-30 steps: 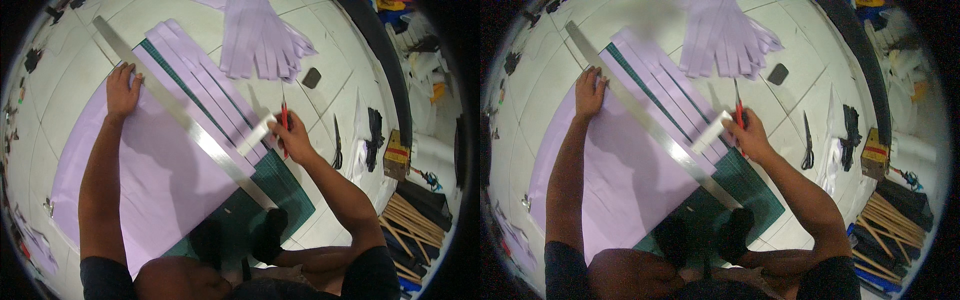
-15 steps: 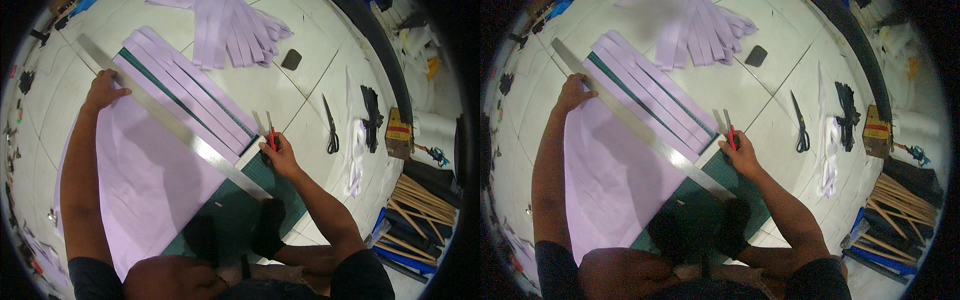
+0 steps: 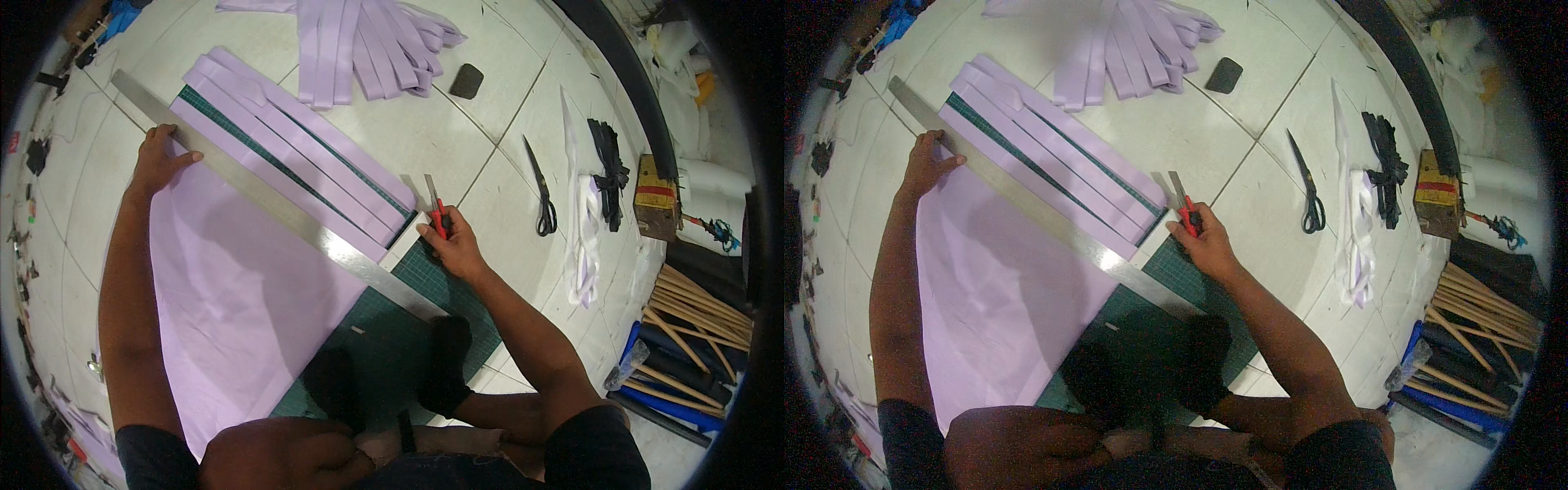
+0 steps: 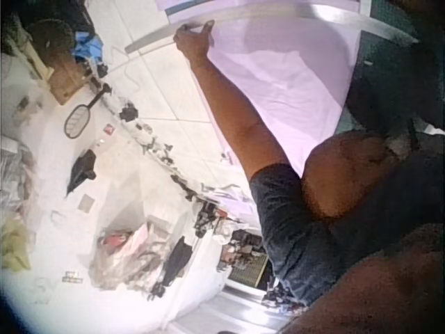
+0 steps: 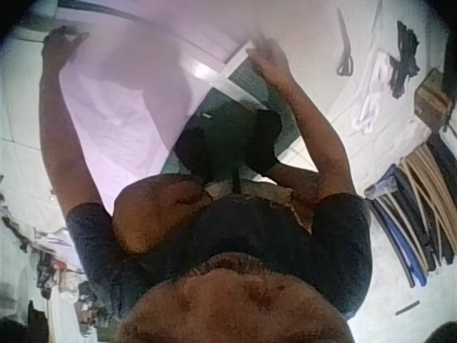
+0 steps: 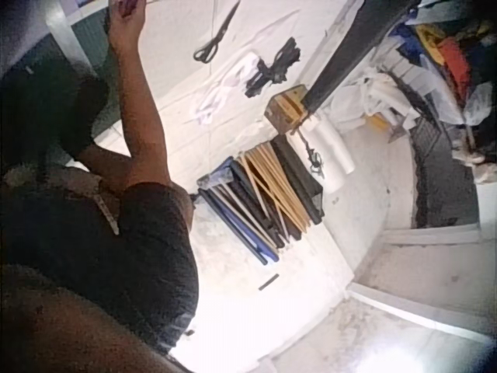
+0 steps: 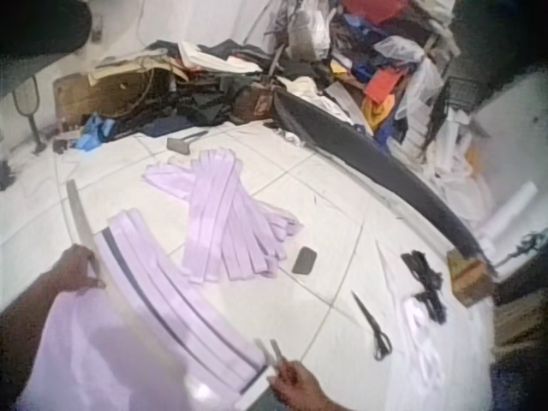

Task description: The person measures and cuts strips of purple fabric using a straight edge and a utility knife on a cutting mat on the floor.

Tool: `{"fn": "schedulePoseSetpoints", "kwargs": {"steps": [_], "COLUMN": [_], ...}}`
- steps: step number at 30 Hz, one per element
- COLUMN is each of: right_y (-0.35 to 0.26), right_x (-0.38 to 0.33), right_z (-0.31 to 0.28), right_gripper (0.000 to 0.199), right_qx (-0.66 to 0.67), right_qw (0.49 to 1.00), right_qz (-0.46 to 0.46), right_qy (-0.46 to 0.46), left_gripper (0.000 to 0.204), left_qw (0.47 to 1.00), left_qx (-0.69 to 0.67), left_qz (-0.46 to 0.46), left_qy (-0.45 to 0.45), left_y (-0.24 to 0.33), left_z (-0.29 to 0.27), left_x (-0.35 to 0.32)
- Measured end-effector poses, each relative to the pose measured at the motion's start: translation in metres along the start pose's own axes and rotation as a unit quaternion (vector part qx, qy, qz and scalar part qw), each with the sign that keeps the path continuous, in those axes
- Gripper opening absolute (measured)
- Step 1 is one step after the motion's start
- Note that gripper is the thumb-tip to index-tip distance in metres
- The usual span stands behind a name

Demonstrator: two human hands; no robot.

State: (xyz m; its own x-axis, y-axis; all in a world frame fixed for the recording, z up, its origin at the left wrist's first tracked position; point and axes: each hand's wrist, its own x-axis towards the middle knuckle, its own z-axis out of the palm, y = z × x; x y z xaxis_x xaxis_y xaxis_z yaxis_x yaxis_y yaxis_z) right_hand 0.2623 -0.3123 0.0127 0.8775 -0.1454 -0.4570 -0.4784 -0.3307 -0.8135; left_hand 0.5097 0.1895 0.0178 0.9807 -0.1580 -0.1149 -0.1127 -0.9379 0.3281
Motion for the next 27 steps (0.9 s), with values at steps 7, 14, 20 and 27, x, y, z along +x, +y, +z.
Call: {"fn": "schedulePoseSetpoints", "kwargs": {"steps": [7, 14, 20, 27], "right_y": [0.0, -0.007, -0.002, 0.013], "right_x": [0.001, -0.001, 0.004, 0.027], "right_z": [0.0, 0.0, -0.001, -0.063], "right_gripper": [0.034, 0.037, 0.032, 0.032], "right_qx": [-0.003, 0.014, -0.027, -0.145], "right_qw": [1.0, 0.999, 0.999, 0.983], "right_qz": [0.002, 0.024, -0.017, -0.101], "right_qy": [-0.004, -0.016, -0.017, -0.055], "left_gripper": [0.077, 0.078, 0.079, 0.065], "left_qw": [0.999, 0.999, 1.0, 1.0], "left_qx": [0.008, -0.002, -0.01, 0.003], "left_qz": [0.027, 0.032, 0.021, 0.009], "left_qy": [0.015, 0.012, 0.011, 0.007], "left_y": [-0.004, -0.008, -0.007, -0.003], "left_z": [0.0, 0.003, -0.001, -0.007], "left_x": [-0.001, 0.002, 0.001, 0.017]}}
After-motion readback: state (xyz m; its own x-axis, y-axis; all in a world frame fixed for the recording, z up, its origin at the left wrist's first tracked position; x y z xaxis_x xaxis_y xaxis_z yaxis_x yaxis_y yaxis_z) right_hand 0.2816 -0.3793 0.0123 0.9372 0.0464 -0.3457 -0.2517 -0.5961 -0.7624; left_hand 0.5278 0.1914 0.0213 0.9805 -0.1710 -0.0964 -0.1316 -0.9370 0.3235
